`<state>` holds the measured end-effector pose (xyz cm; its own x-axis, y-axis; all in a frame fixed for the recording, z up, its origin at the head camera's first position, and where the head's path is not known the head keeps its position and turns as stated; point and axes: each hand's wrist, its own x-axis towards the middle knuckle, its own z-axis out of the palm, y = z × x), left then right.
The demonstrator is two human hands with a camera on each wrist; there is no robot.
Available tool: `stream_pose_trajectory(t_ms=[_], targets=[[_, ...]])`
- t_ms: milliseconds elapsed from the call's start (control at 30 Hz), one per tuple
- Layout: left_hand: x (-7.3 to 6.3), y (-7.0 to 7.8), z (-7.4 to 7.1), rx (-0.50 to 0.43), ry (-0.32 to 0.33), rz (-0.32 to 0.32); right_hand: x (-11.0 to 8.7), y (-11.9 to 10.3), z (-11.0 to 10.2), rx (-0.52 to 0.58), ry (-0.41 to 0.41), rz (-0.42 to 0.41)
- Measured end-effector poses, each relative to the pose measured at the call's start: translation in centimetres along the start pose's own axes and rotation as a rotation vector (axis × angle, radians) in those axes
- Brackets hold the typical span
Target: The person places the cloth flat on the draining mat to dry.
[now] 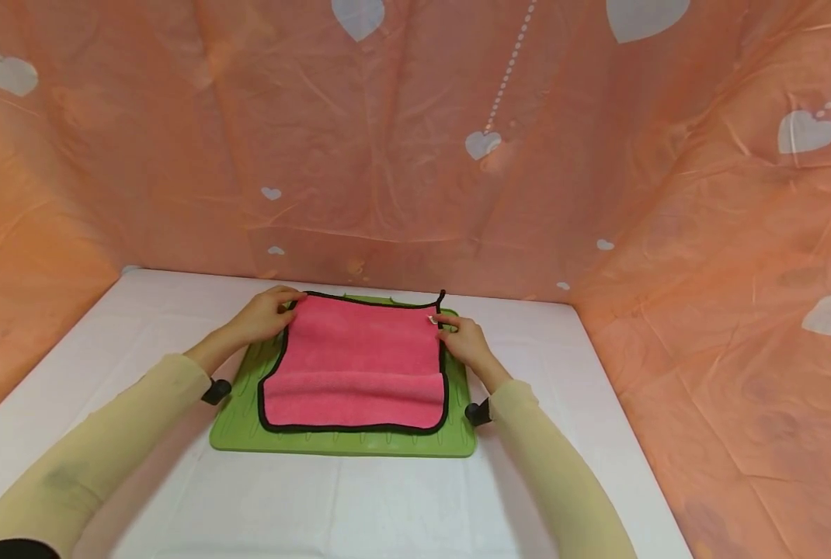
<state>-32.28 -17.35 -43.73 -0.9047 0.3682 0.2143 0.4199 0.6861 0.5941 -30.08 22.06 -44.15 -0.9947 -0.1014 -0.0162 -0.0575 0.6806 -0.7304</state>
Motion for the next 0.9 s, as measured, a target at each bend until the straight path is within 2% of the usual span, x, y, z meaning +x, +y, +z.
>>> stream_pose_trajectory(t_ms=[100, 200, 400, 667, 900], targets=[[0.3, -0.2, 0.0, 0.047, -0.032, -0.006, 0.5, 0.0, 0.0, -0.051, -0.015, 0.002], [0.4, -0.3, 0.0, 0.123, -0.077, -0.009, 1.1, 0.2, 0.2, -0.135, -0.065, -0.019], [0.4, -0.3, 0.1, 0.243, -0.172, -0.078, 1.6, 0.4, 0.5, -0.244, -0.138, -0.072], [0.8, -0.4, 0.5, 0.344, -0.225, -0.118, 1.3, 0.1, 0.5, -0.276, -0.189, -0.113], [1.0, -0.7, 0.8, 0.359, -0.229, -0.122, 1.1, 0.0, 0.8, -0.300, -0.181, -0.183]])
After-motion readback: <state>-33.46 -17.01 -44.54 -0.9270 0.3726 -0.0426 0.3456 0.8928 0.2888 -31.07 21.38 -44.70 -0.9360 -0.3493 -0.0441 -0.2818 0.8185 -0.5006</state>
